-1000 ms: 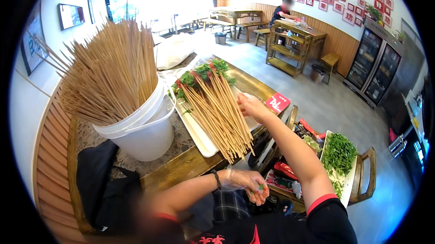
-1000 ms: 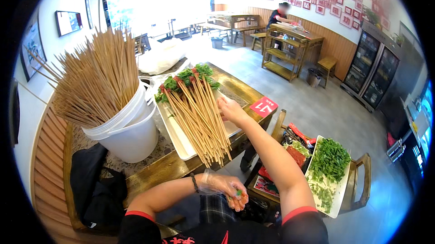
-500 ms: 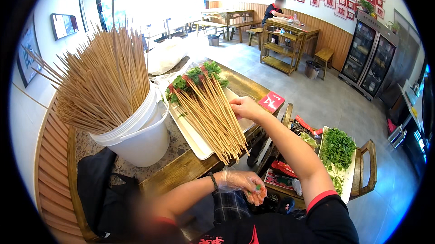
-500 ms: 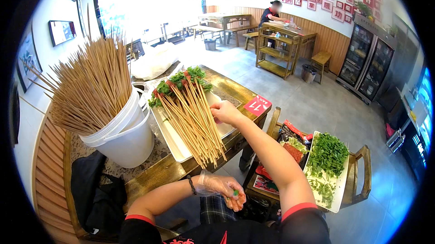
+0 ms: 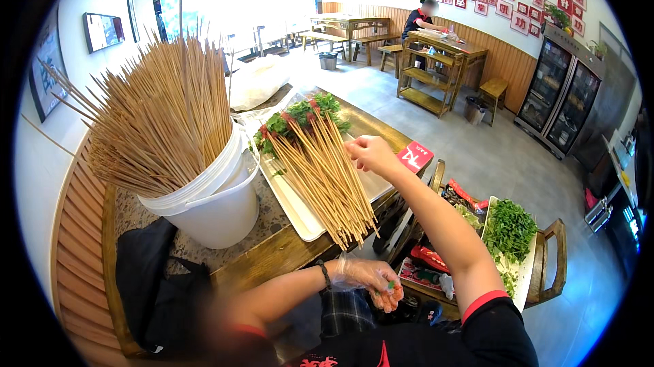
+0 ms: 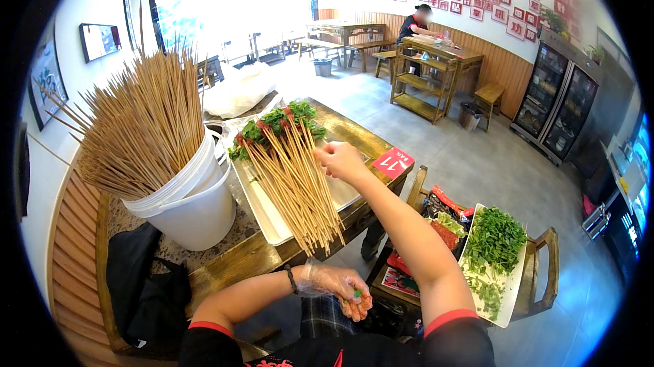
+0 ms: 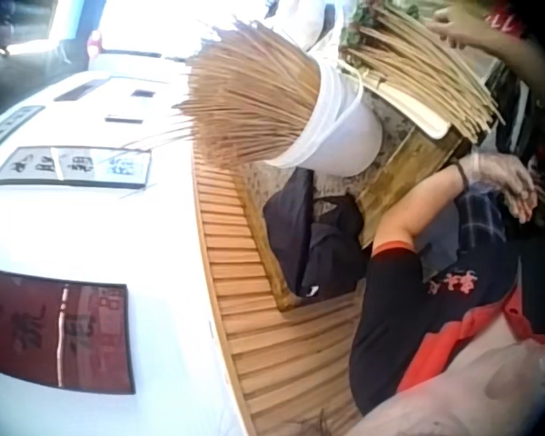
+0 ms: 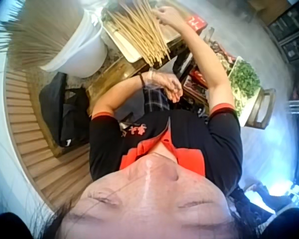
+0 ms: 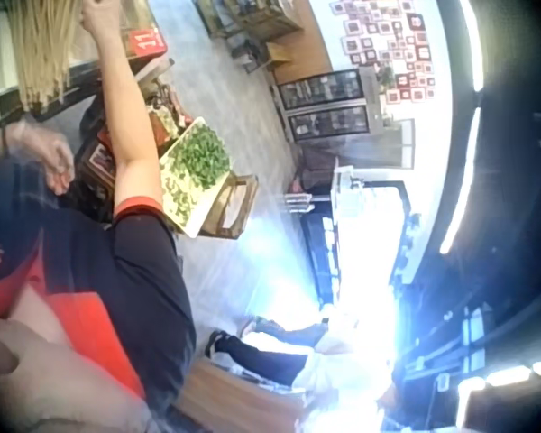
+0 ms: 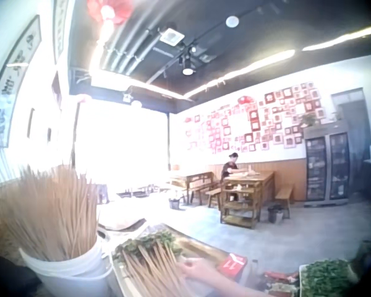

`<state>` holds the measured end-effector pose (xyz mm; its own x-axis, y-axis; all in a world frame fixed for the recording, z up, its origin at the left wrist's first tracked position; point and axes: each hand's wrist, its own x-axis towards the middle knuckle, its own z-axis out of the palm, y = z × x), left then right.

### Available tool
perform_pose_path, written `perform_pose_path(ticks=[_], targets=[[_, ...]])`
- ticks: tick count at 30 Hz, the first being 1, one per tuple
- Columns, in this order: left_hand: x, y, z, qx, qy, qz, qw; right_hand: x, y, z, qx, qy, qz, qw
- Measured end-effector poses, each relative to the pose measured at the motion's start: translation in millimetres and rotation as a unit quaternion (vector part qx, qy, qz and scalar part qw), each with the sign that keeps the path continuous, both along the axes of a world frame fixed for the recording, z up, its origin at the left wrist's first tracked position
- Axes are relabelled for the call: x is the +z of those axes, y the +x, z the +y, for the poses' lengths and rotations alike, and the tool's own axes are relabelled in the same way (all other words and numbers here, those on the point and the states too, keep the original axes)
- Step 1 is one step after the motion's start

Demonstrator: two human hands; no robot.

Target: The person prepares food by wrapping thin slices of meat around sprigs of greens and then threading them onto long wooden skewers.

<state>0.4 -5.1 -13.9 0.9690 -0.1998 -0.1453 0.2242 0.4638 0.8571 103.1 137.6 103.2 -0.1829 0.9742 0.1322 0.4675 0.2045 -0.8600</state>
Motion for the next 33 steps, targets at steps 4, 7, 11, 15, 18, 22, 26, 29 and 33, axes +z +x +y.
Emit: perform_pose_path(ticks=[4, 7, 11, 15, 18, 22, 26, 29, 33], targets=[[1, 3, 1, -0.012, 0.015, 0.002, 1.000, -5, -5, 9, 0.005, 0.099, -0.132, 0.986], [2, 1, 2, -0.009, 0.015, 0.005, 1.000, -1, -9, 6, -0.006, 0.007, -0.074, 0.997], [4, 1, -1, -0.007, 0.005, 0.004, 1.000, -7, -7, 7, 0.036, 0.103, -0.118, 0.987], [7, 0, -4, 0.011, 0.005, 0.014, 1.000, 1, -3, 5, 0.070, 0.035, -0.108, 0.991], [2, 0, -1, -0.003, 0.015, 0.009, 1.000, 3, 5, 3, 0.022, 0.087, -0.109, 0.990], [7, 2, -1, -0.010, 0.016, 0.014, 1.000, -13, 44, 7, -0.109, 0.241, -0.156, 0.952], [18, -4, -2, 0.019, 0.060, 0.069, 0.996, -24, 55, 10, -0.020, 0.178, -0.228, 0.957], [24, -7, -1, 0.012, 0.014, 0.096, 0.995, -41, 47, 9, -0.034, 0.127, -0.283, 0.950], [29, -3, 0, 0.022, 0.001, 0.111, 0.994, -21, 47, -9, -0.054, 0.113, -0.315, 0.941]])
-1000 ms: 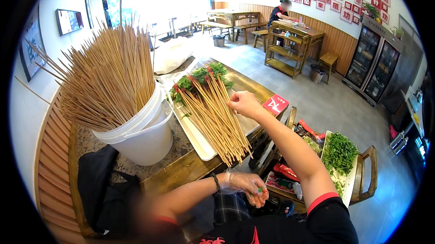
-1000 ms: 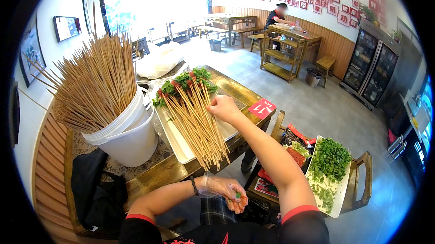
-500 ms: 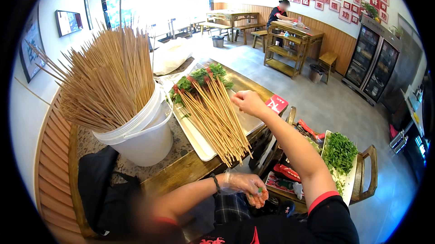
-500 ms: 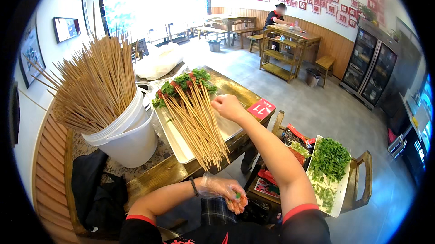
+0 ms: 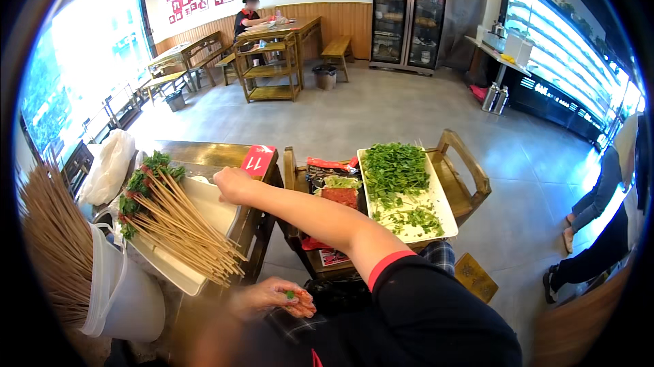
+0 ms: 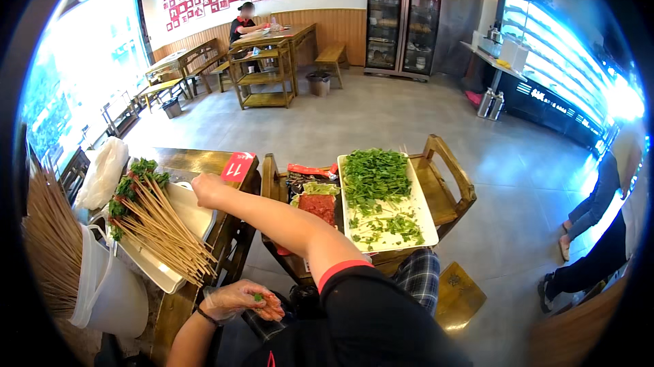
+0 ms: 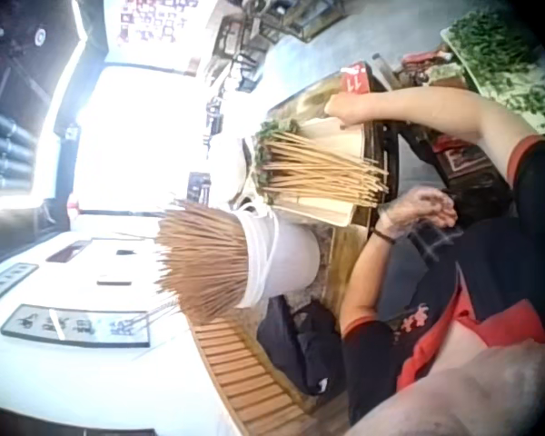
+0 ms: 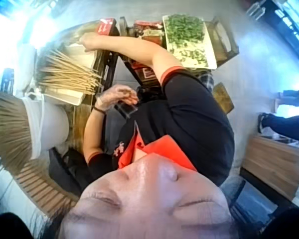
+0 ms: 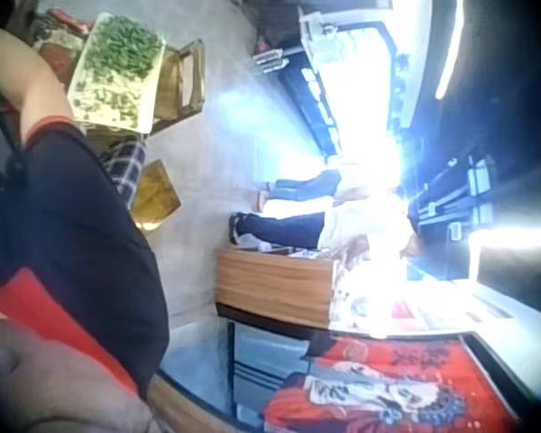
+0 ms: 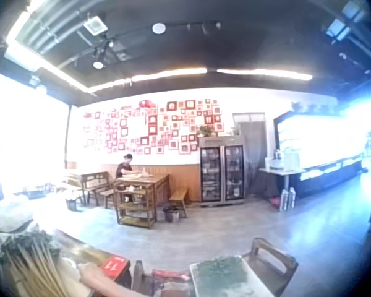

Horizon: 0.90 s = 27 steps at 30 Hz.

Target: The person prepares food by wrapping thin slices of meat around sprigs of greens and then threading them onto long wooden skewers.

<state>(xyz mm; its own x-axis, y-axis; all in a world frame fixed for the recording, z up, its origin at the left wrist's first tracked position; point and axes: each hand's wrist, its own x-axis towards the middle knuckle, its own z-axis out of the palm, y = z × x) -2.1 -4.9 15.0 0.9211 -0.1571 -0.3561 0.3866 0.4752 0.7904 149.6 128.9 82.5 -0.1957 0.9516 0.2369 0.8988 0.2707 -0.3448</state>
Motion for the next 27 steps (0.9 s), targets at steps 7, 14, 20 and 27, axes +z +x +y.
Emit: perform_pose_path(ticks=[7, 14, 20, 27], targets=[[-21, 0, 0, -0.025, 0.050, -0.045, 0.997, -20, -2, 19, 0.014, 0.046, 0.024, 0.999], [-27, 2, -9, 0.001, 0.023, -0.120, 0.992, 9, 13, 0, 0.058, 0.007, -0.045, 0.997], [-23, 8, -6, -0.016, 0.025, -0.136, 0.990, 43, 15, -7, 0.057, -0.087, 0.044, 0.994], [-26, 10, -9, -0.004, 0.029, -0.134, 0.990, 24, 35, 4, 0.080, -0.191, 0.212, 0.955]])
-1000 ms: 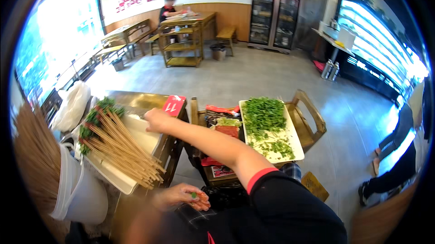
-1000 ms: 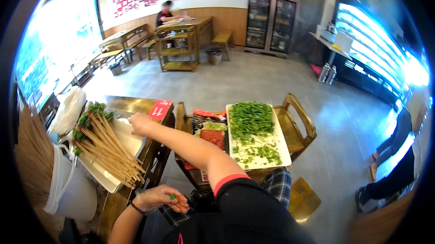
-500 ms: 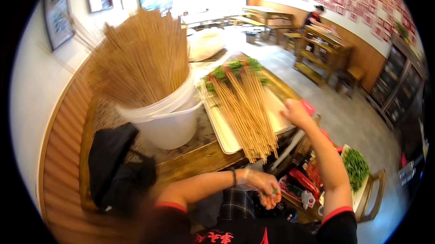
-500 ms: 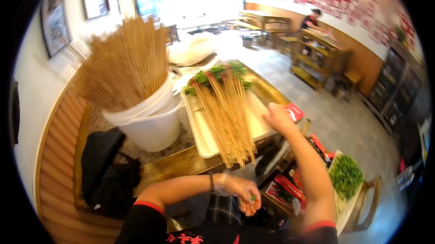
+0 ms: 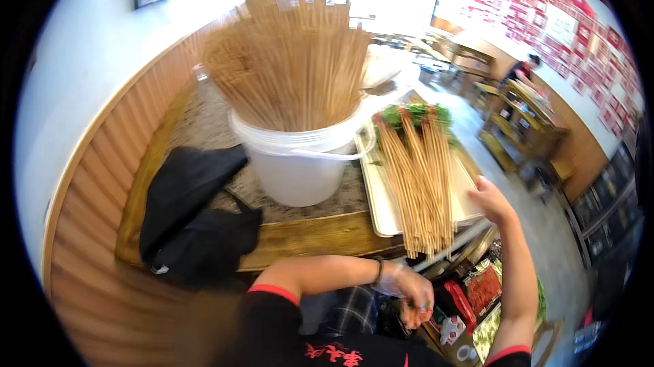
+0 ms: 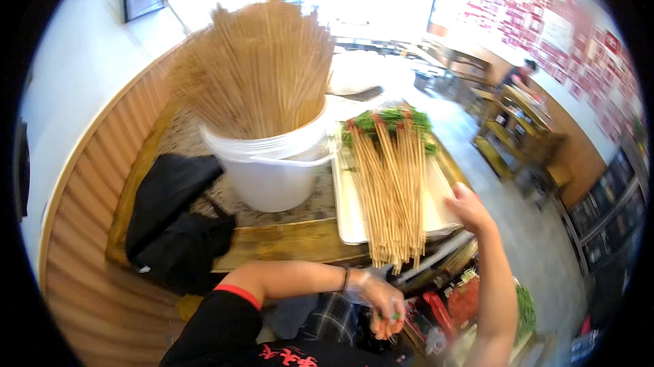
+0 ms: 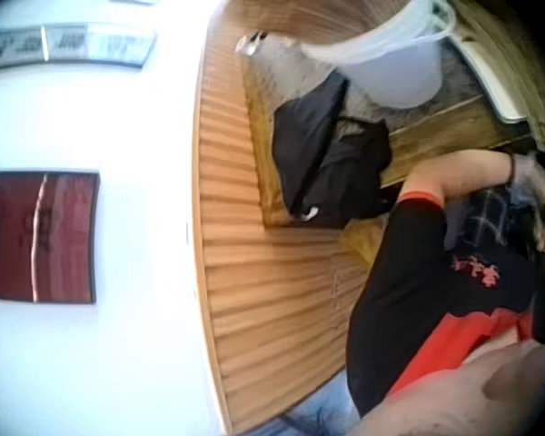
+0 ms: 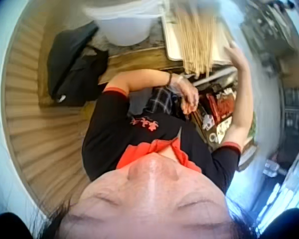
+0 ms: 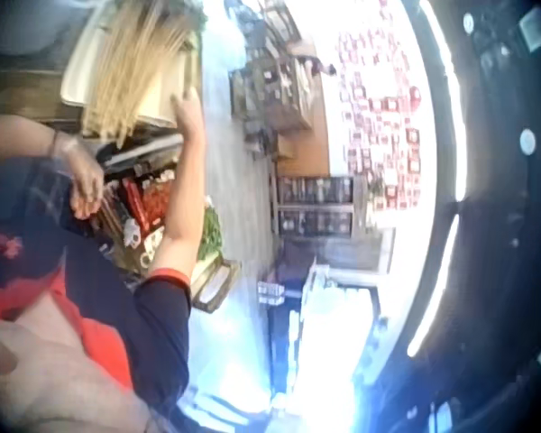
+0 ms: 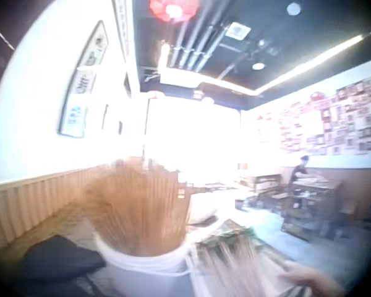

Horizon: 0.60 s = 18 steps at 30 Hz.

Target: The person prepares food by wrapping thin slices of meat around sprigs of greens and then threading them onto long wooden skewers.

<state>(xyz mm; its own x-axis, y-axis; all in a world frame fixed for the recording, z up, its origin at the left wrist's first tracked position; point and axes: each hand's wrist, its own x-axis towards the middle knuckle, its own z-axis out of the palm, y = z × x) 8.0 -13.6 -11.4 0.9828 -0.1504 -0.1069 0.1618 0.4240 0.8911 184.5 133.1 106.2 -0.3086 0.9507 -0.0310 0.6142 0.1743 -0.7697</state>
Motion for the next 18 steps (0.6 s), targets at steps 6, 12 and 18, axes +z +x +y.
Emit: perform_pose_path(ticks=[6, 12, 18], targets=[[-8, -6, 5, -0.017, -0.011, 0.023, 1.000, 16, -27, -17, -0.029, -0.147, 0.086, 0.985], [-8, -1, 5, -0.032, -0.016, 0.037, 0.999, 12, -13, -10, 0.005, -0.219, 0.058, 0.974], [-8, -5, 4, 0.003, 0.016, 0.007, 1.000, 1, -18, -9, 0.018, -0.107, 0.010, 0.994]])
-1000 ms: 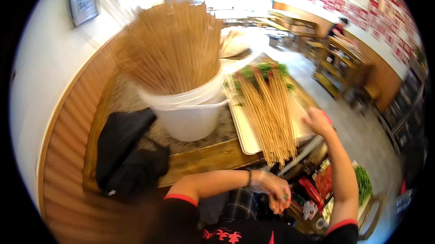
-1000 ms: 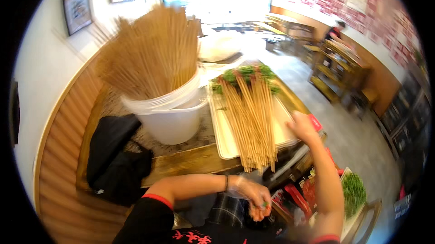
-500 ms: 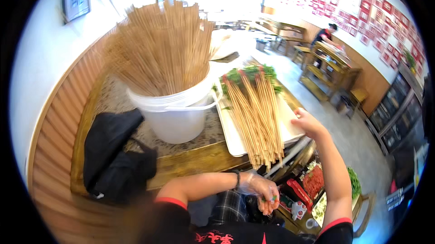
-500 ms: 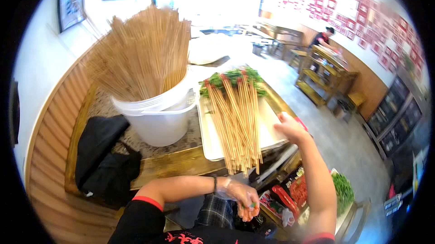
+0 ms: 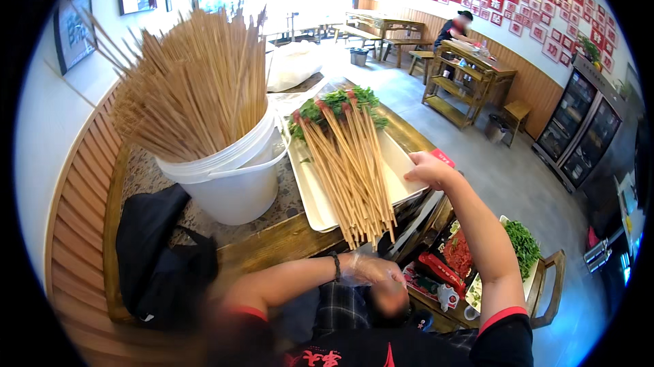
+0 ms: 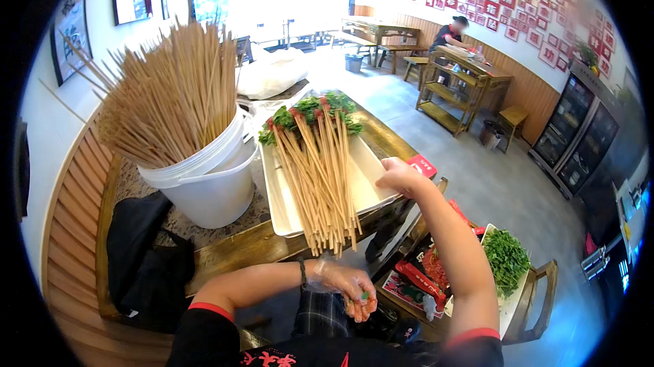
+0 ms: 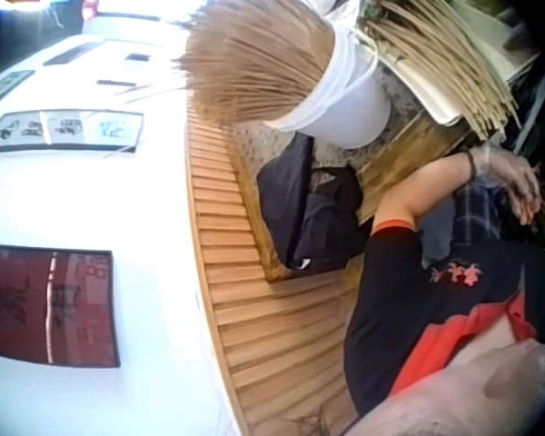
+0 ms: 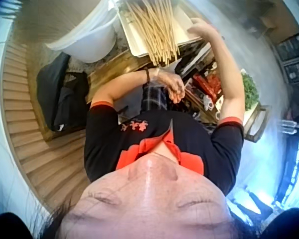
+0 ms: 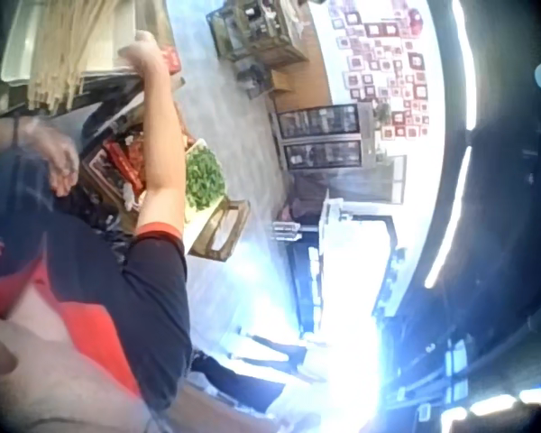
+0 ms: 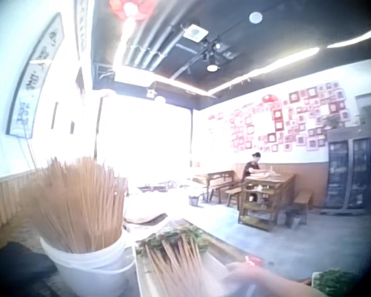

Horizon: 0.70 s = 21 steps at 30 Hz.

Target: The person prepares food by wrapping thin slices of meat around sprigs of greens and then threading them onto long wooden skewers.

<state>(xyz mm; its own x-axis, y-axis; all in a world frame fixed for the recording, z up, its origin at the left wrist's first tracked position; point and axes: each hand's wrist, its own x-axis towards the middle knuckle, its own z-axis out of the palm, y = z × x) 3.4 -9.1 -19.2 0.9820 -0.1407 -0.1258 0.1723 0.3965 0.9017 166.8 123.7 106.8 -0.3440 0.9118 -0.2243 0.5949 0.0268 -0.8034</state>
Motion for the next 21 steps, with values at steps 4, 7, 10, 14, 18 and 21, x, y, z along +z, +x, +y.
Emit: perform_pose_path(ticks=[4, 7, 10, 14, 18, 21], targets=[[7, -4, -2, 0.004, 0.015, -0.013, 1.000, -3, -16, -5, -0.014, 0.169, -0.215, 0.962], [9, 2, -2, 0.009, 0.029, -0.010, 0.999, -9, -1, -4, -0.005, 0.176, -0.152, 0.973], [12, -1, -2, 0.017, 0.016, -0.006, 1.000, 7, -12, -21, -0.022, 0.135, -0.117, 0.984], [21, 0, -5, 0.012, 0.018, -0.021, 1.000, -6, 2, -17, -0.072, 0.278, -0.110, 0.952], [26, -8, -4, 0.061, 0.029, 0.002, 0.998, 5, 6, -25, -0.129, 0.173, 0.065, 0.974], [10, -9, 0, 0.076, -0.001, 0.016, 0.997, 23, 13, -62, -0.130, 0.193, 0.170, 0.958]])
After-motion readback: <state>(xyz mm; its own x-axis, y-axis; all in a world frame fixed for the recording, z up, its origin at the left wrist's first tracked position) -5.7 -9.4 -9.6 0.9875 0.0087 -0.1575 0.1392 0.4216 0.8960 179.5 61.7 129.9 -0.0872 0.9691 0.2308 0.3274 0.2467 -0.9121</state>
